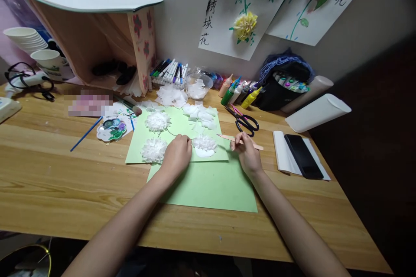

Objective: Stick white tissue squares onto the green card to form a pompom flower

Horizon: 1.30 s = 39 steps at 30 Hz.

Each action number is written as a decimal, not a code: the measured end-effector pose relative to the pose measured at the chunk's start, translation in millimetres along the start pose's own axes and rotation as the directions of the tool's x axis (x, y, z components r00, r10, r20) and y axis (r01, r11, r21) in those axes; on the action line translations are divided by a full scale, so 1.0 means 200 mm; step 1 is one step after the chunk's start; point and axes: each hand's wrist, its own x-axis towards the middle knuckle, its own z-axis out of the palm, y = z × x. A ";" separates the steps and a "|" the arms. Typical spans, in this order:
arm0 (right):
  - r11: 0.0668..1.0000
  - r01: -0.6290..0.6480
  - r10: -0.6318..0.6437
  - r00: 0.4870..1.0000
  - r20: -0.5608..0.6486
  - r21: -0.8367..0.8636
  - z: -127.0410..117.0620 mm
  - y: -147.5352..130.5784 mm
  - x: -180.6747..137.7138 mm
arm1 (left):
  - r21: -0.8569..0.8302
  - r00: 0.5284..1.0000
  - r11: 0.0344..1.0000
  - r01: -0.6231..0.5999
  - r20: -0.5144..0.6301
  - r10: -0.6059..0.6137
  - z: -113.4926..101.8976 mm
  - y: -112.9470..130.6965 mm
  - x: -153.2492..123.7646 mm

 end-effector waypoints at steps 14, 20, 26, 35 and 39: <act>0.952 -0.184 0.167 0.982 0.088 0.244 -0.01 0.06 -0.01 | -0.072 1.000 0.997 0.021 -0.001 -0.021 -0.01 -0.02 0.02; 0.936 -0.246 0.226 0.968 0.109 0.250 -0.02 0.05 0.00 | -0.047 1.000 0.999 0.019 -0.001 -0.019 0.00 -0.01 0.01; 0.934 -0.187 0.181 0.982 0.048 0.304 -0.01 0.08 0.01 | 0.023 0.997 0.999 0.025 -0.068 -0.024 -0.07 -0.03 0.01; 0.953 -0.131 0.125 0.991 0.038 0.274 -0.01 0.08 -0.01 | 0.180 0.992 0.978 0.110 -0.081 -0.096 -0.07 0.06 0.30; 0.958 -0.122 0.116 0.993 0.039 0.261 -0.01 0.07 -0.01 | 0.165 0.984 0.973 0.162 -0.095 -0.148 -0.02 0.06 0.38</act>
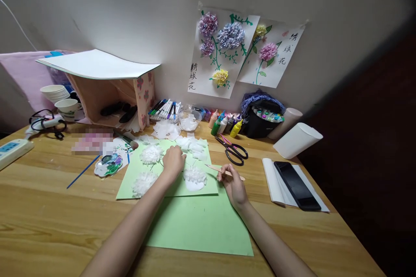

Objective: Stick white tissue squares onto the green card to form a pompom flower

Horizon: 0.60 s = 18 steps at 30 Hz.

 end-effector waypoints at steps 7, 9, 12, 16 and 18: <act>0.999 0.013 -0.013 1.000 0.008 -0.037 0.01 -0.01 -0.01 | -0.013 0.998 0.998 -0.056 -0.017 0.056 0.03 -0.01 -0.03; 0.999 0.014 -0.014 1.000 0.007 -0.052 0.01 -0.01 -0.01 | -0.009 0.996 0.997 -0.081 -0.029 0.080 0.02 -0.01 -0.03; 0.998 0.017 -0.017 1.000 -0.003 -0.062 0.02 -0.01 -0.01 | -0.006 0.990 0.992 -0.126 -0.063 0.125 -0.03 -0.04 -0.06; 0.996 0.033 -0.035 0.999 -0.021 -0.086 0.01 -0.01 -0.01 | -0.106 0.947 0.958 -0.265 -0.217 0.237 -0.13 -0.12 -0.14; 0.994 0.047 -0.049 0.999 -0.023 -0.103 0.01 -0.01 -0.01 | -0.253 0.922 0.898 -0.361 -0.242 0.303 -0.17 -0.16 -0.18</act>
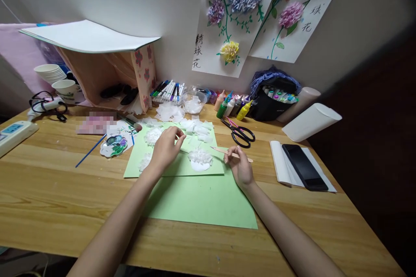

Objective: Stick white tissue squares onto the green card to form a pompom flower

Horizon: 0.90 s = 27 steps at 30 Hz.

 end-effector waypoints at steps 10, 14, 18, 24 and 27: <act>0.998 0.001 0.001 1.000 0.029 -0.061 0.00 0.00 -0.01 | 0.149 0.977 0.974 0.172 0.099 -0.188 0.17 0.01 0.05; 0.997 -0.002 0.003 1.000 0.018 -0.077 0.00 -0.01 0.00 | 0.239 0.955 0.944 0.226 0.139 -0.263 0.26 0.06 0.12; 0.997 0.005 -0.002 1.000 0.030 -0.083 -0.01 0.00 0.00 | 0.126 0.989 0.981 0.149 0.002 -0.150 0.22 0.07 0.08; 0.996 0.017 -0.015 1.000 0.013 -0.083 -0.01 0.00 0.01 | -0.371 0.992 0.928 0.020 0.123 0.028 0.08 0.10 -0.08; 0.995 0.053 -0.054 0.998 -0.012 -0.080 -0.02 0.00 0.01 | -0.453 0.936 0.889 0.064 0.335 0.103 0.11 0.13 -0.15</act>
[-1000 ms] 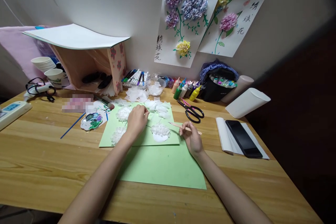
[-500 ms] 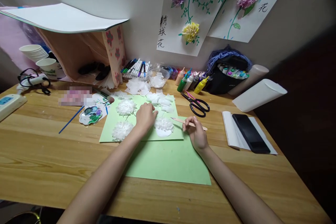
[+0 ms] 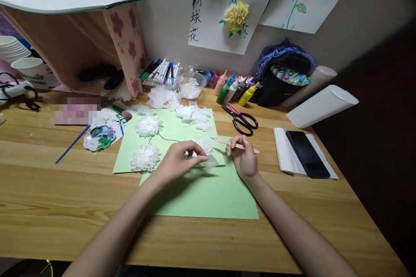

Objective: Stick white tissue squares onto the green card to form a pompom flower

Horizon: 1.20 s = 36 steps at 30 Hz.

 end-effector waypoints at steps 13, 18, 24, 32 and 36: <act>0.734 0.526 -0.400 0.846 0.353 -0.429 0.01 -0.01 -0.14 | 0.432 0.991 0.901 -0.043 -0.097 0.094 0.14 -0.06 0.00; 0.676 0.528 -0.362 0.845 0.393 -0.513 0.02 -0.02 -0.13 | 0.443 0.989 0.895 -0.055 -0.100 0.110 0.16 -0.08 0.00; 0.673 0.528 -0.362 0.846 0.392 -0.518 0.02 -0.01 -0.13 | 0.429 0.986 0.901 -0.065 -0.113 0.124 0.16 -0.07 0.00; 0.670 0.539 -0.385 0.840 0.382 -0.511 0.02 0.00 -0.11 | 0.360 0.917 0.912 0.197 -0.396 -0.042 0.09 -0.10 0.03; 0.655 0.546 -0.387 0.836 0.388 -0.523 0.01 0.01 -0.11 | 0.382 0.917 0.881 0.278 -0.380 -0.124 0.06 -0.14 0.04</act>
